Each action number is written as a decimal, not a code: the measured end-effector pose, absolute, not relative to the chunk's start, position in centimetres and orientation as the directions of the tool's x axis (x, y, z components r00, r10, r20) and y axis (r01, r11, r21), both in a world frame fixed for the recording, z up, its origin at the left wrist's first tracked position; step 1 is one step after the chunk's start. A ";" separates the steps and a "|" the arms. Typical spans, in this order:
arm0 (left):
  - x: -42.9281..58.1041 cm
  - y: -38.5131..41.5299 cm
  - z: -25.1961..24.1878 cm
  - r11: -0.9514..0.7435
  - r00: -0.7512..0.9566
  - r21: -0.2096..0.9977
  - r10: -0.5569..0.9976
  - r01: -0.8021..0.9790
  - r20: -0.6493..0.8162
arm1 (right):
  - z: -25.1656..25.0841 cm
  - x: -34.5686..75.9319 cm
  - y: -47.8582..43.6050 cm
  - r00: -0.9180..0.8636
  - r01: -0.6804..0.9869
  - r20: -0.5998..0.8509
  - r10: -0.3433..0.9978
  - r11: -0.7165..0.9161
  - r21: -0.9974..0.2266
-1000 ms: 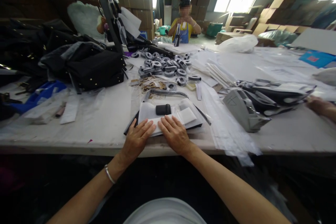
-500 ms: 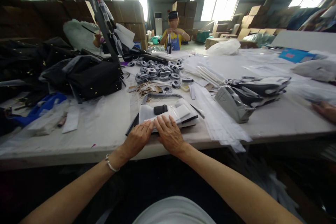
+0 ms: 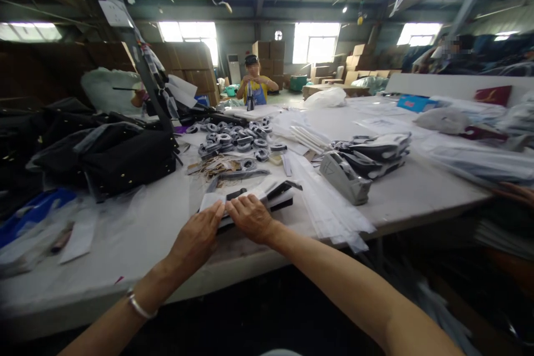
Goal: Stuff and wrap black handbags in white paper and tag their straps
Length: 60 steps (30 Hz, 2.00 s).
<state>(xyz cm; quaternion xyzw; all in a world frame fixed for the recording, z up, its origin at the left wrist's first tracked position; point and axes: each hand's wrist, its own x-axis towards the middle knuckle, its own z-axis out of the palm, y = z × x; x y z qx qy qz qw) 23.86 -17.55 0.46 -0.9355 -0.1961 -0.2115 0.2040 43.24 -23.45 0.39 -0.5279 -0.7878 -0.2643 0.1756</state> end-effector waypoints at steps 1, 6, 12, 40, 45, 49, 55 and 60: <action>23.9 -17.7 0.1 -0.823 0.823 -0.316 0.282 0.471 0.493 | 0.6 43.3 -23.3 -0.396 0.918 0.541 0.742 0.313 0.243; 23.7 -17.3 -1.8 -0.739 0.721 -0.383 0.197 0.554 0.664 | 0.8 42.1 -23.3 -0.391 0.921 0.476 0.788 0.336 0.200; 22.1 -16.5 -3.5 -0.810 0.699 -0.343 0.111 0.475 0.707 | 4.0 43.9 -25.7 -0.300 0.903 0.529 0.794 0.415 -0.111; 20.7 -16.2 -6.6 -0.819 0.658 -0.228 0.222 0.526 0.720 | -0.2 67.9 -30.0 0.736 0.674 0.231 0.636 -0.661 -0.329; 20.5 -16.1 -6.6 -0.816 0.586 -0.094 0.325 0.571 0.742 | 3.0 64.5 -29.7 0.701 0.609 0.119 0.703 -0.504 -0.612; 20.4 -16.3 -5.2 -0.782 0.465 0.134 0.489 0.609 0.738 | 2.4 57.9 -28.8 0.443 0.712 0.110 0.889 -0.275 -0.646; 19.8 -16.0 -3.8 -0.610 0.217 0.523 0.749 0.596 0.626 | -2.0 46.1 -27.5 0.059 0.734 0.102 0.993 0.026 -0.679; 19.3 -15.8 -4.1 -0.519 0.111 0.666 0.825 0.536 0.554 | -3.0 45.8 -26.5 0.115 0.752 0.157 0.981 0.018 -0.659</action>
